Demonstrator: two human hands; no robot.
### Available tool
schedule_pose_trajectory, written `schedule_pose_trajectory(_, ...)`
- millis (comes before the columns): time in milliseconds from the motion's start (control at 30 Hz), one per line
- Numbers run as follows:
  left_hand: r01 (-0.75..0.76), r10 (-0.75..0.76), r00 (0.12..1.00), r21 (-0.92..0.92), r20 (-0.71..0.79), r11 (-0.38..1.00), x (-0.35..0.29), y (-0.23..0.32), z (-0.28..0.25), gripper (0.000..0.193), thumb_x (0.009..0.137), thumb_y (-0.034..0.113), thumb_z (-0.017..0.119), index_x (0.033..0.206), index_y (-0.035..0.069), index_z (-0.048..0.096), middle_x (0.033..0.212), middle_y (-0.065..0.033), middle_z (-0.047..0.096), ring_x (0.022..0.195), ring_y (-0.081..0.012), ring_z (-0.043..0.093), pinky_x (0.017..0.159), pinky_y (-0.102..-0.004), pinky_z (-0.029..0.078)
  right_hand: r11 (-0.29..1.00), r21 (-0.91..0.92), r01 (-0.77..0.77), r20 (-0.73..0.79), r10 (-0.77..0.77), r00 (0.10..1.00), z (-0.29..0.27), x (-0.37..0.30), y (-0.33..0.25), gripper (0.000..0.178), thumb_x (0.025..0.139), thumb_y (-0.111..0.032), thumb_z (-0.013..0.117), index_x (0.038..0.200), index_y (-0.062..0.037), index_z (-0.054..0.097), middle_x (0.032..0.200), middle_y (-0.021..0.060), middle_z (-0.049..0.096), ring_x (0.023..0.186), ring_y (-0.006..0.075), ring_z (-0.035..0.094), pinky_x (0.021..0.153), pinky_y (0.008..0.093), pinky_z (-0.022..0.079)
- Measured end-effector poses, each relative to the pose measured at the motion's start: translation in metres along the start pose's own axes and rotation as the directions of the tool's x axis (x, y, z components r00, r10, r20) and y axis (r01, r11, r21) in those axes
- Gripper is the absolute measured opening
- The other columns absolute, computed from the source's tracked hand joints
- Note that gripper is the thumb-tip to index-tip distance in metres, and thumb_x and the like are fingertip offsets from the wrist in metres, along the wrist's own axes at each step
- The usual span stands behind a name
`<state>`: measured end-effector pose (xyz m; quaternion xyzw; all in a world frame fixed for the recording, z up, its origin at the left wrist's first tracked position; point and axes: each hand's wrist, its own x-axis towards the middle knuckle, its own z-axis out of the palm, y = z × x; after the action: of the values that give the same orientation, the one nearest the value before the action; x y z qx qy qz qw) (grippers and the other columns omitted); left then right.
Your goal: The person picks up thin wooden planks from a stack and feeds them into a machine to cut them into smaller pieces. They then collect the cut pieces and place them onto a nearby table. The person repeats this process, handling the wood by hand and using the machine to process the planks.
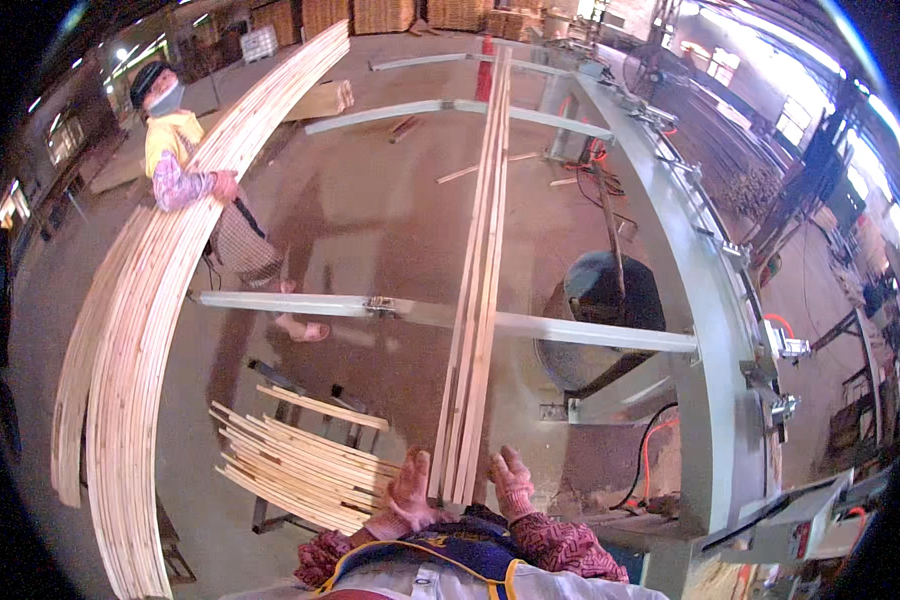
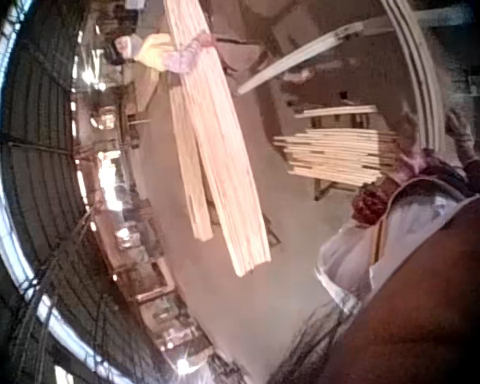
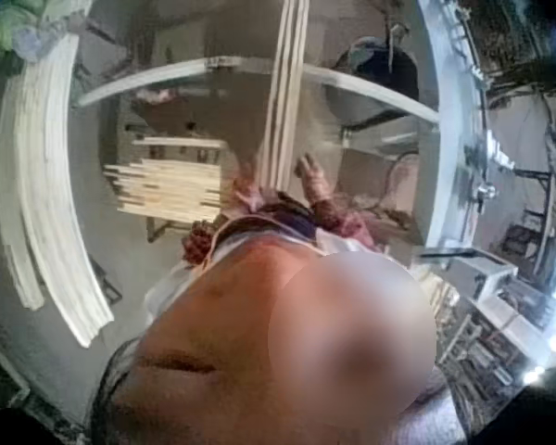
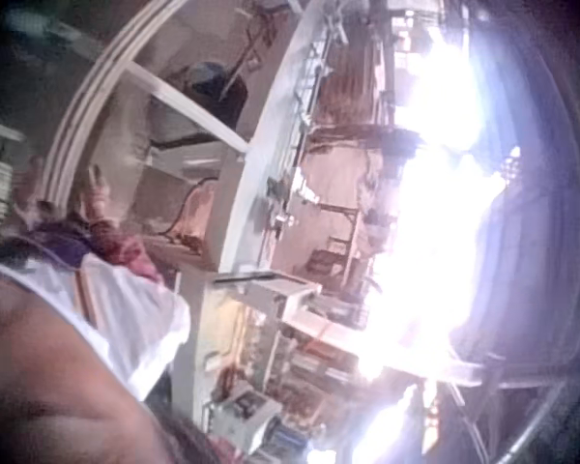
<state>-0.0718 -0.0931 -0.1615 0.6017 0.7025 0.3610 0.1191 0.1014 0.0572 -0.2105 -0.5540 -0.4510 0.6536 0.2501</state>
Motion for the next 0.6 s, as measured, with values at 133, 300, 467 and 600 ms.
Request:
schedule_pose_trajectory(133,-0.152,0.152,0.988,-0.032,-0.010,0.988,0.017,-0.009,-0.008,0.124,0.058,0.043,0.085,0.152,0.012,0.010,0.141,-0.0330,0.031,0.119,-0.0517,0.046,0.093,-0.0508,0.047,0.979,-0.100,0.177,0.187,-0.156,0.970,0.019,-0.004,0.008,0.051,0.098,-0.031,0.053,0.138,0.0013,0.045,0.121,0.0143,0.060,0.105,0.0199,0.061,0.089,0.0332,0.052)
schedule_pose_trajectory(300,-0.160,0.177,0.979,-0.156,0.104,0.975,0.036,0.009,-0.023,0.124,0.055,0.044,0.088,0.152,0.018,0.016,0.147,-0.0279,0.026,0.127,-0.0478,0.042,0.100,-0.0479,0.044,0.987,0.018,0.163,0.255,-0.162,0.953,0.017,0.006,0.003,0.048,0.099,-0.031,0.052,0.136,0.0004,0.048,0.118,0.0116,0.062,0.105,0.0197,0.061,0.089,0.0334,0.051)
schedule_pose_trajectory(467,-0.089,0.109,0.971,-0.104,0.211,0.991,0.025,-0.009,-0.010,0.131,0.054,0.055,0.087,0.153,0.013,0.013,0.153,-0.0265,0.018,0.138,-0.0431,0.032,0.111,-0.0429,0.034,0.932,-0.071,0.355,0.365,-0.306,0.879,0.014,-0.005,-0.022,0.046,0.100,-0.030,0.050,0.136,-0.0002,0.048,0.113,0.0096,0.064,0.098,0.0179,0.063,0.086,0.0336,0.052)
schedule_pose_trajectory(600,0.140,-0.095,0.970,-0.195,0.224,0.971,0.018,0.010,-0.010,0.134,0.057,0.066,0.080,0.152,0.002,0.010,0.154,-0.0260,0.017,0.143,-0.0392,0.021,0.117,-0.0406,0.022,0.968,0.049,0.245,0.307,-0.248,0.919,0.017,-0.002,-0.029,0.052,0.100,-0.033,0.051,0.140,-0.0019,0.043,0.112,0.0096,0.064,0.096,0.0177,0.063,0.086,0.0343,0.052)
